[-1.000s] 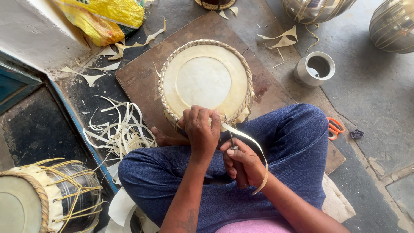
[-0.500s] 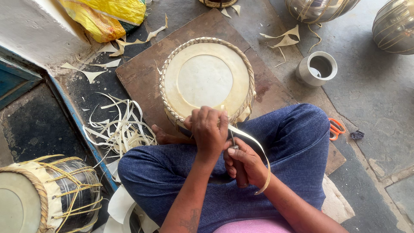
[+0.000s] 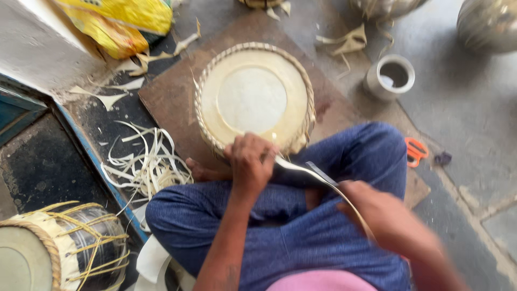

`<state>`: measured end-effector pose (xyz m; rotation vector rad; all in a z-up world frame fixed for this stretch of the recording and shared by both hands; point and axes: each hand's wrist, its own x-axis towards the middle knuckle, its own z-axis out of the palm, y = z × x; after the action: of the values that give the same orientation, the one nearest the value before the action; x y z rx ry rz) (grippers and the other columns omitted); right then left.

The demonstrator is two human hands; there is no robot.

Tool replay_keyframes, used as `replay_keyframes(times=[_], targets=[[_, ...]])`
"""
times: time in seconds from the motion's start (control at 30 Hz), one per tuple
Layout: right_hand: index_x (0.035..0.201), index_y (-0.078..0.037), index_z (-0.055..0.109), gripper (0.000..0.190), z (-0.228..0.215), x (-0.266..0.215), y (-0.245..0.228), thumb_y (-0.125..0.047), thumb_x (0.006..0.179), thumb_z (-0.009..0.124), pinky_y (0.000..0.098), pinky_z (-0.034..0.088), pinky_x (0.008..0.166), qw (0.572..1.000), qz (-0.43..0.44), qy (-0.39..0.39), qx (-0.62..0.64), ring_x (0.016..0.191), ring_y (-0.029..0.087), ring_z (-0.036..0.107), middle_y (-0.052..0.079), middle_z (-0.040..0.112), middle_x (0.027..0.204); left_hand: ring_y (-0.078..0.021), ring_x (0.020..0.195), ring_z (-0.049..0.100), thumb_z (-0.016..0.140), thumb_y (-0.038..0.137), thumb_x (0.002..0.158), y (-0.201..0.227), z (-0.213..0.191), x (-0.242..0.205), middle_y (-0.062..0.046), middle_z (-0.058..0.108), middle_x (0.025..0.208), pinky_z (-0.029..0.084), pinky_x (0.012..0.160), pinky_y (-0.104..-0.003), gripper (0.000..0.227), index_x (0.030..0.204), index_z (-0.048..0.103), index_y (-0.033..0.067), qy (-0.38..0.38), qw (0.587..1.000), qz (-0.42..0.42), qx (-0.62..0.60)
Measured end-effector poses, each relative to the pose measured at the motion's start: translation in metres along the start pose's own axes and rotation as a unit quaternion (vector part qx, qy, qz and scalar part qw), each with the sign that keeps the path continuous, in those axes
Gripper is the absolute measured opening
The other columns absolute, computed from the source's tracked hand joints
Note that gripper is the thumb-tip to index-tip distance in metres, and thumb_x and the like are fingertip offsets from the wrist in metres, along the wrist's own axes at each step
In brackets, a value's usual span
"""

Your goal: The person weaves leather or hide strips through the rim of a drum using a punch tool, pulling them tight and securing them around the instrument's head.

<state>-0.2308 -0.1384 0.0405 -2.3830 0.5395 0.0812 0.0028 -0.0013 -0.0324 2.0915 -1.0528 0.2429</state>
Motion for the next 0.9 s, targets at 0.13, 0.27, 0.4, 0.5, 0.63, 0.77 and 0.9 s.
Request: replay_keyframes(times=[0.13,0.27,0.4,0.5,0.63,0.77,0.9], targets=[[0.113,-0.015,0.066,0.023,0.004,-0.001,0.016,-0.017,0.092,0.058,0.0438,0.054,0.078,0.977,0.067,-0.056,-0.192,0.089,0.029,0.065,0.008,0.062,0.094,-0.0184,0.090,0.058,0.079,0.023,0.087,-0.009,-0.013,0.005,0.003,0.064,0.087,0.031,0.093,-0.038,0.011,0.084,0.070,0.0168,-0.032,0.999,0.022,-0.038],[0.096,-0.013,0.072,0.014,0.072,0.056,0.021,-0.023,0.088,0.066,0.0443,0.051,0.082,0.972,-0.057,-0.108,-0.201,0.095,0.027,0.062,0.008,0.061,0.096,-0.0168,0.091,0.059,0.078,0.023,0.086,-0.001,-0.019,0.009,0.004,0.065,0.087,0.031,0.092,-0.038,0.009,0.085,0.071,0.0171,-0.034,0.997,0.029,-0.060],[0.102,-0.008,0.069,0.020,0.090,0.085,0.008,-0.014,0.083,0.071,0.0447,0.052,0.078,0.991,-0.121,0.025,-0.060,0.091,0.031,0.063,0.011,0.062,0.099,-0.0172,0.091,0.059,0.078,0.022,0.085,0.004,-0.023,0.012,0.004,0.065,0.085,0.032,0.093,-0.039,0.011,0.081,0.070,0.0166,-0.041,0.998,0.013,-0.051],[0.110,-0.006,0.068,0.039,0.072,0.090,0.003,-0.010,0.073,0.078,0.0407,0.055,0.071,0.971,-0.155,0.173,0.063,0.083,0.029,0.065,0.011,0.062,0.099,-0.0177,0.090,0.059,0.078,0.022,0.085,0.004,-0.024,0.010,0.004,0.064,0.084,0.032,0.093,-0.039,0.011,0.080,0.070,0.0164,-0.043,0.997,-0.003,-0.057],[0.112,-0.010,0.068,0.029,0.069,0.112,-0.004,-0.010,0.085,0.079,0.0355,0.058,0.069,0.941,-0.226,0.240,0.075,0.082,0.025,0.068,0.008,0.062,0.098,-0.0190,0.090,0.058,0.078,0.020,0.084,0.007,-0.022,0.011,0.003,0.064,0.084,0.031,0.093,-0.040,0.010,0.080,0.070,0.0155,-0.038,0.998,0.001,-0.049],[0.111,-0.009,0.070,0.029,0.064,0.119,-0.010,-0.008,0.084,0.077,0.0349,0.058,0.073,0.915,-0.305,0.258,0.056,0.089,0.024,0.071,0.007,0.065,0.100,-0.0190,0.091,0.059,0.077,0.019,0.085,0.011,-0.023,0.013,0.003,0.064,0.085,0.032,0.094,-0.039,0.011,0.080,0.070,0.0150,-0.038,0.998,0.001,-0.056],[0.107,-0.009,0.070,0.027,0.066,0.124,-0.004,-0.008,0.082,0.079,0.0343,0.059,0.072,0.923,-0.295,0.242,0.054,0.086,0.024,0.071,0.007,0.066,0.098,-0.0202,0.093,0.059,0.078,0.021,0.086,0.007,-0.025,0.010,0.001,0.064,0.089,0.033,0.093,-0.038,0.011,0.086,0.069,0.0146,-0.039,0.997,0.008,-0.063]])
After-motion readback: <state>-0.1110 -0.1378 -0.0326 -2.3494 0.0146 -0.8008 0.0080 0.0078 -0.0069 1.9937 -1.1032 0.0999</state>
